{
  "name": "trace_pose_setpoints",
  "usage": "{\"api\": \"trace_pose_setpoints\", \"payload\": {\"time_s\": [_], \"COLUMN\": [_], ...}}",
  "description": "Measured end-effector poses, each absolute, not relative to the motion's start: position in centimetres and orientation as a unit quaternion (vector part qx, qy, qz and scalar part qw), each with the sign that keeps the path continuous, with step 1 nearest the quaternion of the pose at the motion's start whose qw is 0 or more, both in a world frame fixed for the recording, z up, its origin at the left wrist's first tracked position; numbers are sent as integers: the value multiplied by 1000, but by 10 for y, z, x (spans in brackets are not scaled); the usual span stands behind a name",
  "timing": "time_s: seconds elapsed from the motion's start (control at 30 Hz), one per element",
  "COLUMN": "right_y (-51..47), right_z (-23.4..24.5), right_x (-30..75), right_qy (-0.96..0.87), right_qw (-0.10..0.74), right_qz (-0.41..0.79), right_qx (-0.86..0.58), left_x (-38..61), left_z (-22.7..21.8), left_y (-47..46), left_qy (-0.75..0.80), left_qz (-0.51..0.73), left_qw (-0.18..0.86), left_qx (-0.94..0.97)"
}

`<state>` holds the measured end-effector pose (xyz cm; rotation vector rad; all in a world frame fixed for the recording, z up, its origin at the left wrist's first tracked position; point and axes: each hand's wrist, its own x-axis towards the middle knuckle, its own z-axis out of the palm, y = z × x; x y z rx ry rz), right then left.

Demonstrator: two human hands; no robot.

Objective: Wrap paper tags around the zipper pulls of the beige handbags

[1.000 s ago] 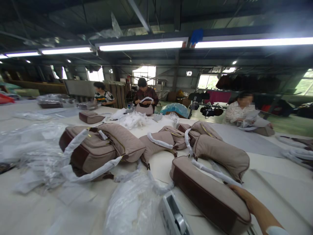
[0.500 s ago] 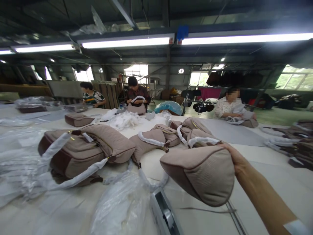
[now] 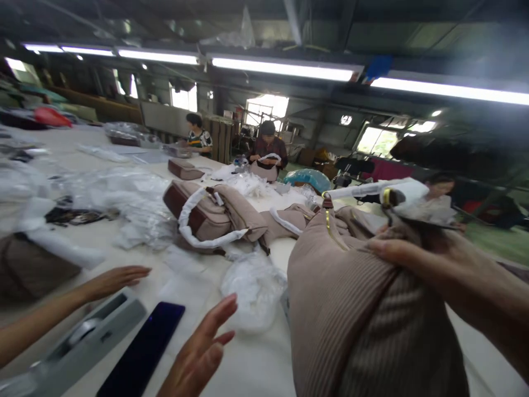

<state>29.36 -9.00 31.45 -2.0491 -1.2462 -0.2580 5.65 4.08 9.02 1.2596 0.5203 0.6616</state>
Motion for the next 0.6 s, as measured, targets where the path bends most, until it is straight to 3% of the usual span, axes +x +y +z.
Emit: {"api": "trace_pose_setpoints", "payload": {"time_s": [0.07, 0.13, 0.2, 0.27, 0.33, 0.43, 0.6], "right_y": [-70, -57, -53, -56, -55, -35, -6], "right_z": [282, 239, 193, 152, 118, 80, 36], "right_x": [237, 183, 143, 130, 148, 210, 276], "right_qy": [-536, -548, -586, -602, -576, -453, -379], "right_qw": [275, 246, 211, 229, 283, 322, 266], "right_qz": [-8, 85, 194, 323, 315, 173, 252], "right_qx": [-798, -795, -758, -693, -699, -813, -850], "left_x": [63, 57, 36, 4, -28, -55, -56], "left_z": [96, 85, 60, 29, 5, -10, -11], "left_y": [35, 30, 30, 34, 40, 44, 46], "left_qy": [120, 55, 66, 141, 239, 335, 272], "left_qz": [253, 185, 163, 174, 199, 252, 275], "left_qw": [839, 900, 917, 922, 903, 831, 776], "left_qx": [467, 390, 357, 316, 296, 366, 499]}}
